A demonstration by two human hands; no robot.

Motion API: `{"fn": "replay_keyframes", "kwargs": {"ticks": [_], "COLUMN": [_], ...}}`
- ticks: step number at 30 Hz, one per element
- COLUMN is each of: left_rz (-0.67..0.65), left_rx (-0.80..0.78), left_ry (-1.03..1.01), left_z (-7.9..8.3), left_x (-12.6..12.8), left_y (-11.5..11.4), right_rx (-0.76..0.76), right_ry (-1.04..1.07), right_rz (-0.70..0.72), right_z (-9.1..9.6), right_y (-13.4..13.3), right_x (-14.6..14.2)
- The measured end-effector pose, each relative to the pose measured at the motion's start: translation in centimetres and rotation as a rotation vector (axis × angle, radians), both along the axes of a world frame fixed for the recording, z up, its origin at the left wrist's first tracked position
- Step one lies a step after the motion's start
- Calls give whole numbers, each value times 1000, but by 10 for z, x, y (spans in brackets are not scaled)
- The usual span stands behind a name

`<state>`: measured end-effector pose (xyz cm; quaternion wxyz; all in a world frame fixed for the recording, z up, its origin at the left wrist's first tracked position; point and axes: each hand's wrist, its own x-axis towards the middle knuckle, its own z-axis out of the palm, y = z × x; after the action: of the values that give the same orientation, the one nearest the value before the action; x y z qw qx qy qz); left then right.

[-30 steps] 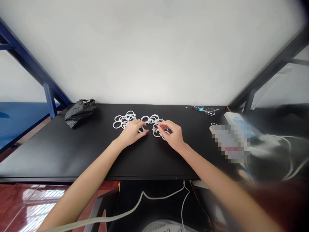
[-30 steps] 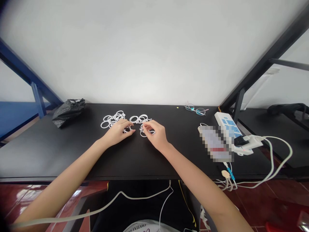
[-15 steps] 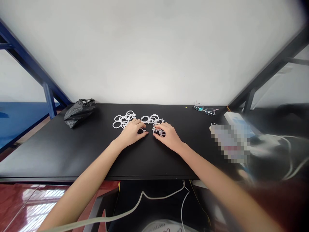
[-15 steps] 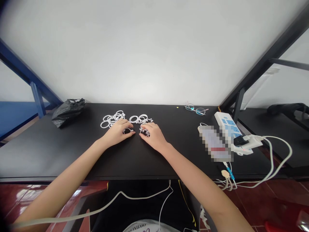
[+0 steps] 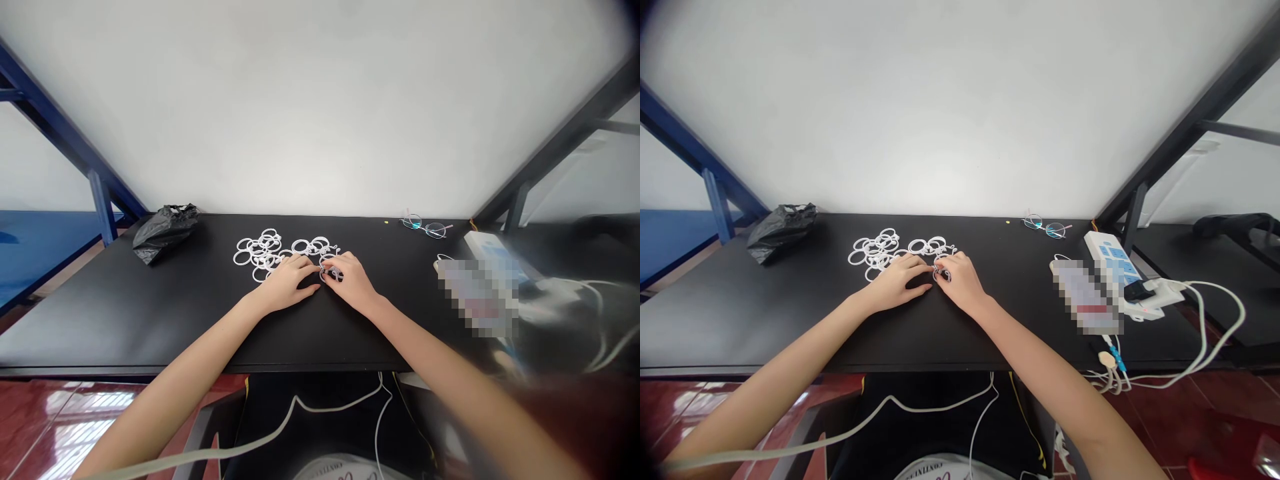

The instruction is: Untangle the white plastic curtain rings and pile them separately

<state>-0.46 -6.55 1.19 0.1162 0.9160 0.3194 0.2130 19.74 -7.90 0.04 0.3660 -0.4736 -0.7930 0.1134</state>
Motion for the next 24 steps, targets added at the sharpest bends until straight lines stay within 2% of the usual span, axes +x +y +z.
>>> {"fn": "replay_keyframes", "kwargs": {"ticks": [9, 16, 21, 24], "left_rz": [1, 12, 80, 125], "left_rx": [-8, 6, 90, 109], "left_ry": [4, -5, -76, -143], "left_z": [-2, -2, -1, 0], "left_x": [0, 0, -1, -1], "left_y": [0, 1, 3, 3], "right_rx": [-32, 58, 42, -131], "right_ry": [-25, 67, 351, 704], "right_rz": [-9, -25, -45, -88], "right_z": [2, 5, 12, 17], "right_y": [0, 0, -4, -1], "right_x": [2, 3, 3, 5]}}
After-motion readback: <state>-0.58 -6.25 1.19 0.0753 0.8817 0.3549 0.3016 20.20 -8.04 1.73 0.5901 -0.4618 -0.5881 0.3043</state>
